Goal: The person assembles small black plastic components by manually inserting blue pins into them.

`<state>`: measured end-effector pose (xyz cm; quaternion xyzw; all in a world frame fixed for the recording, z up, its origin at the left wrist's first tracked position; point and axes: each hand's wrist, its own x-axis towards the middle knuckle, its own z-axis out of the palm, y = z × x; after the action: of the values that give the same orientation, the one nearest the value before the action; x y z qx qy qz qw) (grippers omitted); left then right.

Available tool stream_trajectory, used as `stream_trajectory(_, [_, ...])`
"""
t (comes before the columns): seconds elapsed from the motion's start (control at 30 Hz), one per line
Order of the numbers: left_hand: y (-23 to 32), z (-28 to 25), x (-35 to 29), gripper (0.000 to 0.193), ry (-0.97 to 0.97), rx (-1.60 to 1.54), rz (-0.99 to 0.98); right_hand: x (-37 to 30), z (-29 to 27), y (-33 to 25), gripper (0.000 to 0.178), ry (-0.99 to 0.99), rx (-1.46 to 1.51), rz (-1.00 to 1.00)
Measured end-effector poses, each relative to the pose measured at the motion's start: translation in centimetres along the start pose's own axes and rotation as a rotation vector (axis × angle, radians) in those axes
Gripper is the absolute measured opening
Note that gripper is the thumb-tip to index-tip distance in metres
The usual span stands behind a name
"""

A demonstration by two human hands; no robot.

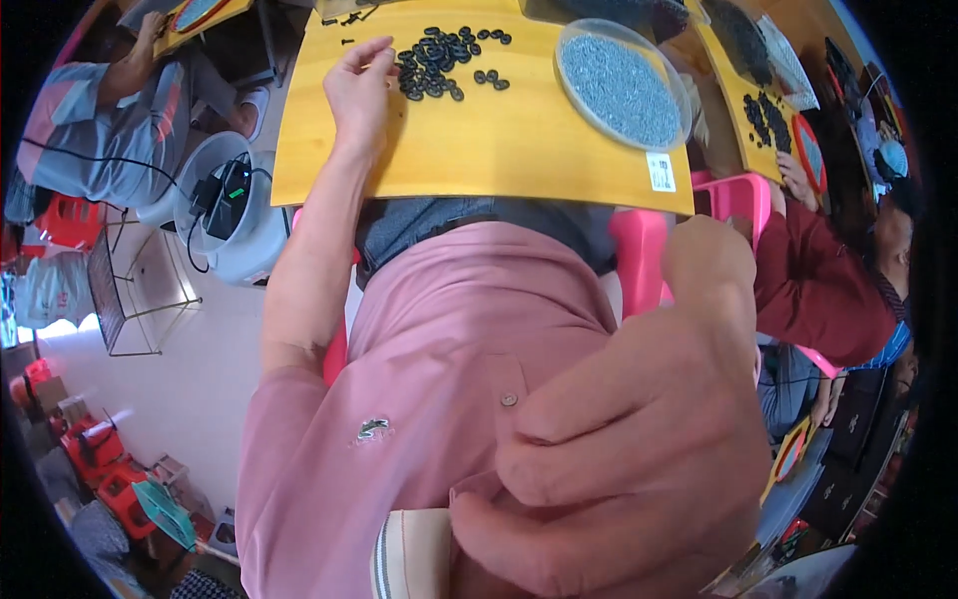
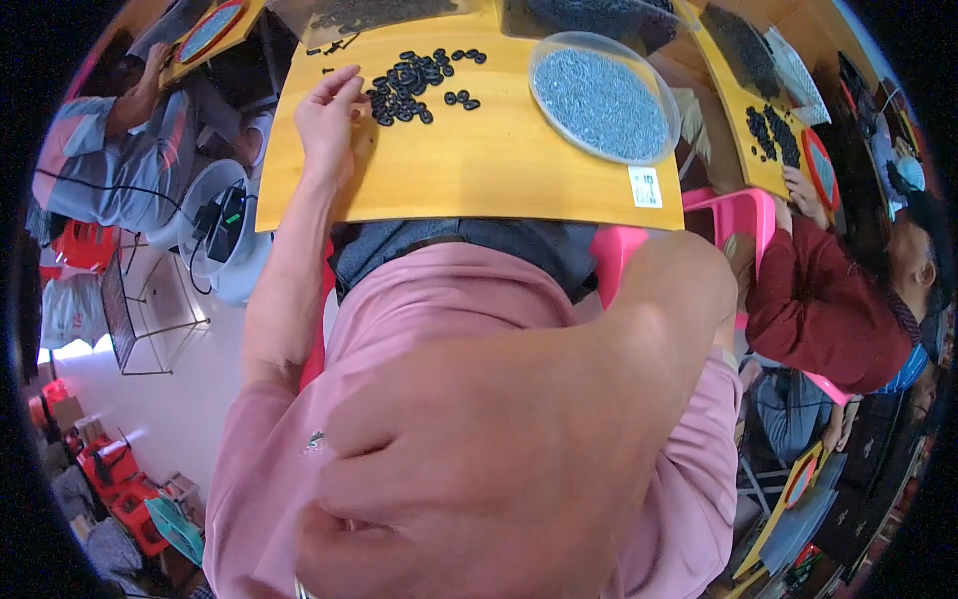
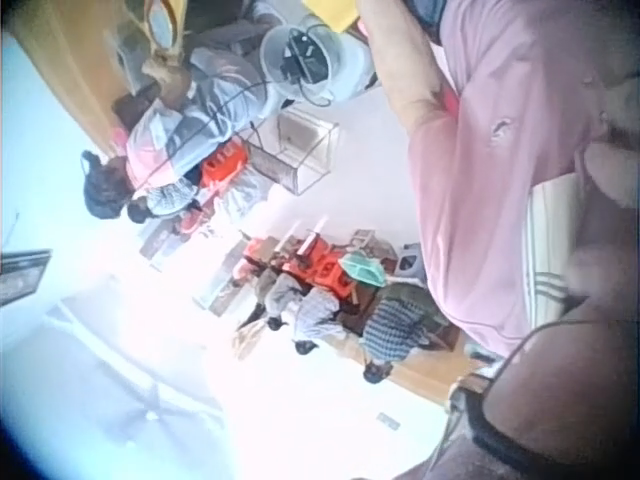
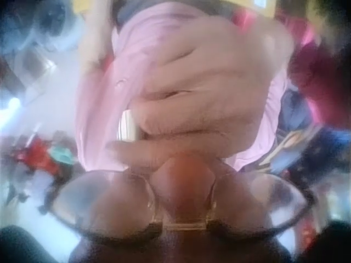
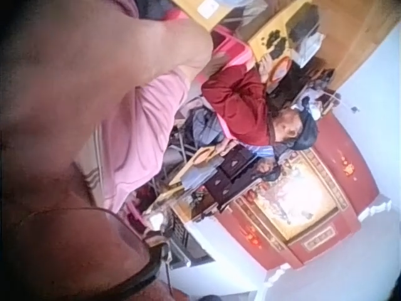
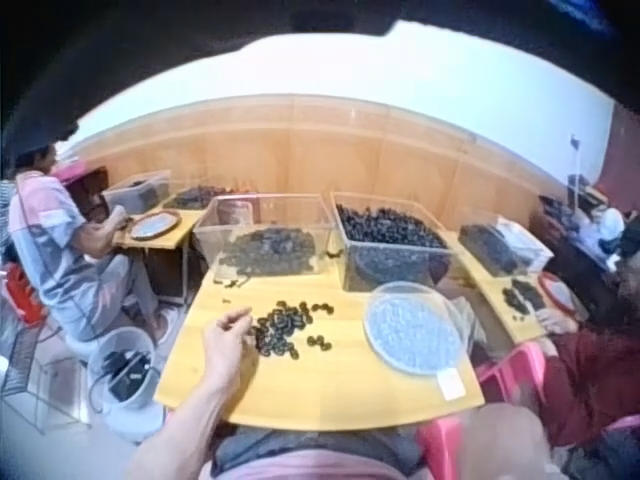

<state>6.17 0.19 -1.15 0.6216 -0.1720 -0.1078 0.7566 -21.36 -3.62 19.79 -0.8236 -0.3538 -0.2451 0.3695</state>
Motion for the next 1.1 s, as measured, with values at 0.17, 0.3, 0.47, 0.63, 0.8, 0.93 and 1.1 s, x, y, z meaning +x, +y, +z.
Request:
stream_trajectory(0.17, [-0.5,0.4,-0.3,0.022,-0.025,-0.089,-0.057,-0.9,-1.7,-0.9,0.022,-0.087,0.17,0.021])
stream_trajectory(0.3, [-1.0,0.0,-0.6,0.023,-0.101,0.124,0.108,-0.6,-0.4,1.9,0.019,0.021,0.175,0.035])
stream_trajectory(0.47, [-0.7,0.6,-1.8,0.02,-0.306,0.831,0.785,-1.6,-0.2,18.2,0.018,0.155,-0.467,0.419])
stream_trajectory(0.63, [0.0,1.0,-2.5,0.018,-0.412,0.927,0.715,-5.8,2.4,29.1,0.028,-0.053,-0.525,0.768])
stream_trajectory(0.8, [-0.4,0.6,-2.1,0.017,-0.404,0.908,0.683,-6.1,3.4,30.4,0.023,-0.079,-0.68,0.759])
stream_trajectory(0.93, [-0.5,0.5,-2.0,0.018,-0.397,0.858,0.61,-5.8,2.8,28.9,0.018,-0.12,-0.657,0.819])
stream_trajectory(1.1, [0.1,0.8,-2.1,0.019,-0.379,0.807,0.564,-7.3,1.9,28.6,0.02,0.009,-0.52,0.882])
